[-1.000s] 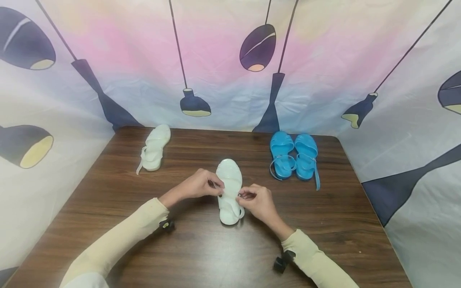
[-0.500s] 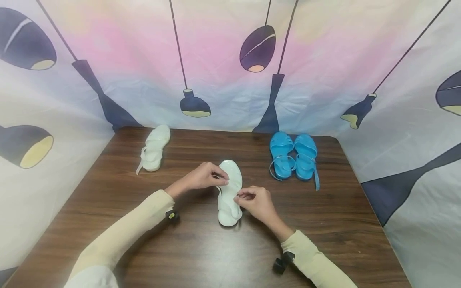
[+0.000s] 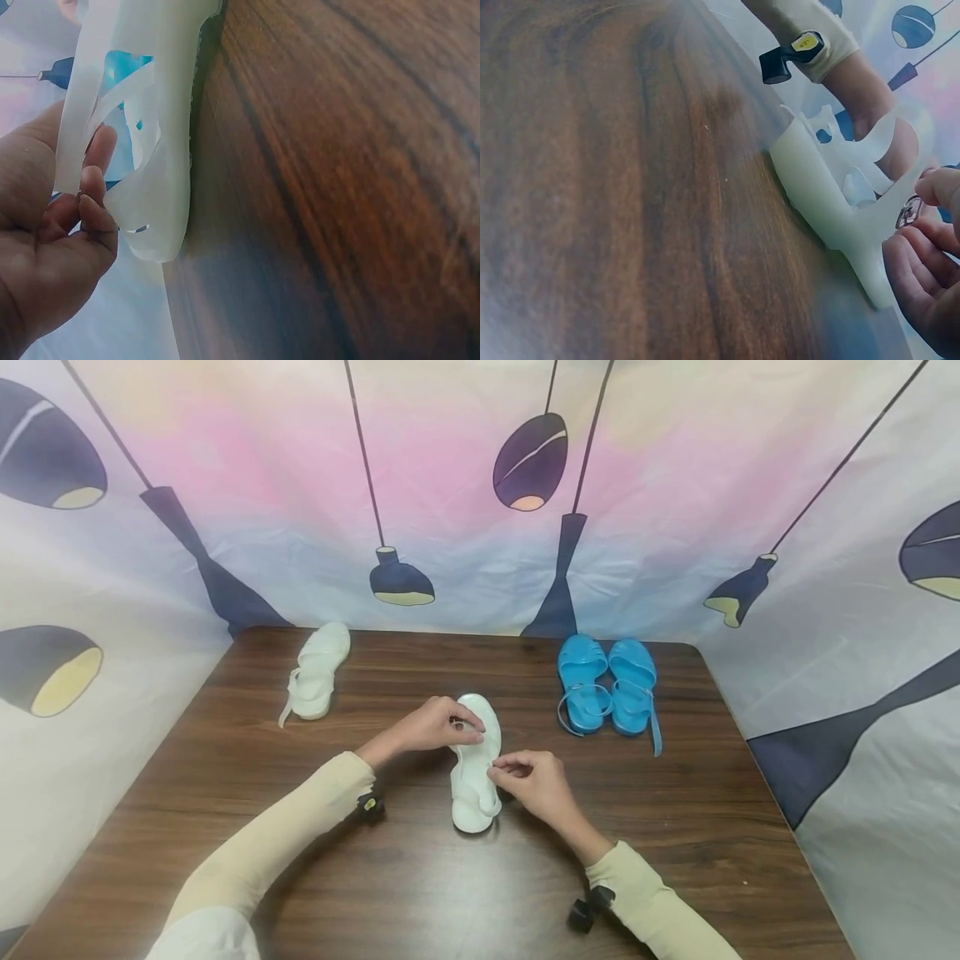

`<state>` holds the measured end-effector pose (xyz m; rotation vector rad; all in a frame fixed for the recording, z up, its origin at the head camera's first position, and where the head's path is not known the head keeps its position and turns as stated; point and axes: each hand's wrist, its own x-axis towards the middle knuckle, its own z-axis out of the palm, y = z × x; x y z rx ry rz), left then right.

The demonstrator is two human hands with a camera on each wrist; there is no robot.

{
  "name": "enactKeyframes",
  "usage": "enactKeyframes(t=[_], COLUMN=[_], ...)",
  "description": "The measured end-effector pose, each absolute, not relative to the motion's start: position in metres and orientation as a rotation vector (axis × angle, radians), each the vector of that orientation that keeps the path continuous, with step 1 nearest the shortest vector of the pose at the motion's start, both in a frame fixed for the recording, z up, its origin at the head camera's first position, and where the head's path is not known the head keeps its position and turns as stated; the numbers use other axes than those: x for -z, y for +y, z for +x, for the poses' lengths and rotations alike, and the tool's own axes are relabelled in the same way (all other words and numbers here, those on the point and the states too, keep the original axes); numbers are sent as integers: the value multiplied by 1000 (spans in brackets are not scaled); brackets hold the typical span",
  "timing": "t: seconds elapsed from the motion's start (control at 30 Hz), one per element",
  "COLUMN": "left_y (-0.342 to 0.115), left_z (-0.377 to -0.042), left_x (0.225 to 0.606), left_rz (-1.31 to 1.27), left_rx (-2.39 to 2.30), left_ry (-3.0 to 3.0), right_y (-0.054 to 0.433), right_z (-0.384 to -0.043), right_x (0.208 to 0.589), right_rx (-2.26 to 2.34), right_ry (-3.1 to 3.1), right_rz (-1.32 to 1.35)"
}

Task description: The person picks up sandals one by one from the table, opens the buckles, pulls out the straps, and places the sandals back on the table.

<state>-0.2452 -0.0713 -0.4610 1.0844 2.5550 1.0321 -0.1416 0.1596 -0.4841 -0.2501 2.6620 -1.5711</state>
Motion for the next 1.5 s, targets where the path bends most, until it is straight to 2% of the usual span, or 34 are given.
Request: enactKeyframes(t=[0.4, 0.7, 1.0, 1.23, 1.5], left_y=[-84, -108, -111, -102, -98], left_z=[-235, -197, -166, -160, -159], left_x=[453, 451, 455, 462, 470], left_rz=[872, 744, 683, 612, 663], left_rx=[-1237, -1284, -1193, -1236, -1255], left_ry=[2619, 2607, 2477, 2370, 2330], right_y=[170, 178, 170, 166, 166], right_z=[-148, -144, -139, -140, -140], right_x=[481, 471, 479, 485, 484], right_rx=[1601, 1499, 1405, 1321, 1275], right_ry=[2577, 2567, 2492, 2452, 2414], right_rz=[-202, -182, -207, -193, -287])
